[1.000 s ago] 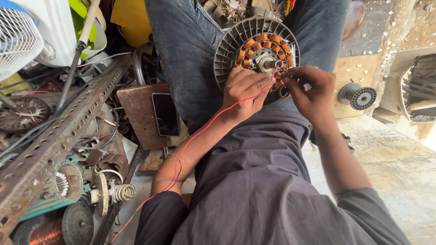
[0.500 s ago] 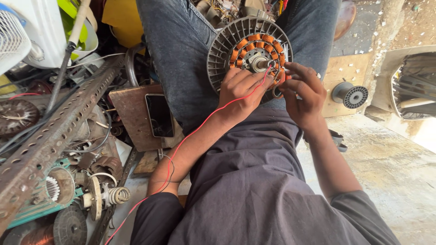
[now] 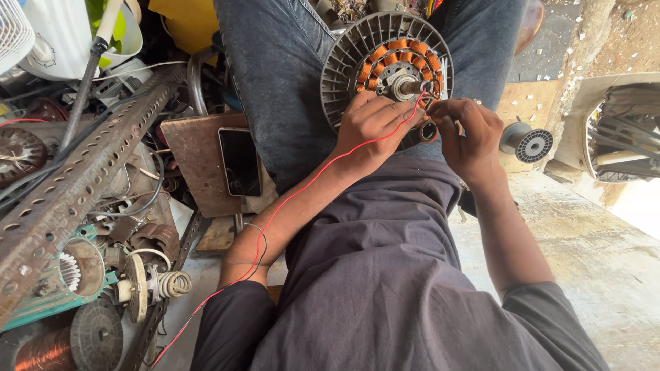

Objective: The person sits on the floor and works on a motor stator, using pliers to strip and twist copper wires. They connect the wires to the stator coils and adjust connections throughout the clip.

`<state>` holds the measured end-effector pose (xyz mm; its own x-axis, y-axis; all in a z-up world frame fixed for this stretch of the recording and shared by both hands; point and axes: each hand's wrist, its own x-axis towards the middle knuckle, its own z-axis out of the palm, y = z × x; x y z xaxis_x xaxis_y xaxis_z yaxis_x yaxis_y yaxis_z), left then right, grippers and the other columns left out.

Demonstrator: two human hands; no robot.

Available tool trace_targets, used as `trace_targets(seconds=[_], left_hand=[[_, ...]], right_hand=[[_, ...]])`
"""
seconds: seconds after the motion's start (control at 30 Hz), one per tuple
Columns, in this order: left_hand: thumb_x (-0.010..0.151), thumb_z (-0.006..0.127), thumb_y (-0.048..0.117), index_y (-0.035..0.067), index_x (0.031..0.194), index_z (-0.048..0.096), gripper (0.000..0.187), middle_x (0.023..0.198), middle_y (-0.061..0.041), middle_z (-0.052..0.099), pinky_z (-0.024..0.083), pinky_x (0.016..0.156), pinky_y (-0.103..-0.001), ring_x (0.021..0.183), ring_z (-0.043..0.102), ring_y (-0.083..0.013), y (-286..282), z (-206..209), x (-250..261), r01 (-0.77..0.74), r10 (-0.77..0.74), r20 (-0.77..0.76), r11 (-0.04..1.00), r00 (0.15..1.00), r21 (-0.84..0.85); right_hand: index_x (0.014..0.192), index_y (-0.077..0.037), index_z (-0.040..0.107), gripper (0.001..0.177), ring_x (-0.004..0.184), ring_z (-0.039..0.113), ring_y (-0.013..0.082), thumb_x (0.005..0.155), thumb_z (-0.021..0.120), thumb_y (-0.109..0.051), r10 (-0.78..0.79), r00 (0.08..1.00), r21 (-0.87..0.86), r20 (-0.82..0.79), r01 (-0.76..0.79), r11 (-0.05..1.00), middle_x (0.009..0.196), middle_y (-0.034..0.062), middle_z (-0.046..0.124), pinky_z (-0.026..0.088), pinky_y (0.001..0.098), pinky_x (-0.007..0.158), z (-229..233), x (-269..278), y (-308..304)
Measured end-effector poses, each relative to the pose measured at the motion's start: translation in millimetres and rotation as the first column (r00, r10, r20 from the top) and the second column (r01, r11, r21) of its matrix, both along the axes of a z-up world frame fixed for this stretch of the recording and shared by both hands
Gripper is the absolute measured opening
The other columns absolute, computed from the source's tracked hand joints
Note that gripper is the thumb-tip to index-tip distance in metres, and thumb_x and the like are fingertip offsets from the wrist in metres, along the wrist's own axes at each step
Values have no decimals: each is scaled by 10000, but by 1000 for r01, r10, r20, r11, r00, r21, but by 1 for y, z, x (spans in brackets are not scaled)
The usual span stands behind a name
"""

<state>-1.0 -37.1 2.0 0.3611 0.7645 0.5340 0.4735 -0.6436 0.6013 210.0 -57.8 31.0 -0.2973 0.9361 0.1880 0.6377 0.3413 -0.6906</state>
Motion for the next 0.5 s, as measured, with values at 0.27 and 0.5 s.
trace_targets(seconds=[0.27, 0.5], left_hand=[[980, 803, 104, 106, 1416, 603, 480, 751, 31, 647, 425, 757, -353, 718, 632, -146, 0, -14, 5, 56, -43, 117, 992, 992, -115], [991, 783, 91, 115, 1469, 539, 537, 795, 7, 648, 444, 815, -360, 753, 629, -171, -2, -18, 4, 95, -66, 205, 987, 976, -132]], right_hand=[[1099, 36, 562, 98, 879, 747, 227, 1047, 617, 99, -85, 990, -49, -110, 80, 996, 985, 148, 717, 591, 318, 802, -8, -5, -7], [1078, 17, 555, 114, 861, 750, 212, 1030, 614, 102, -110, 986, -76, -128, 101, 992, 974, 136, 726, 578, 304, 760, -6, -8, -7]])
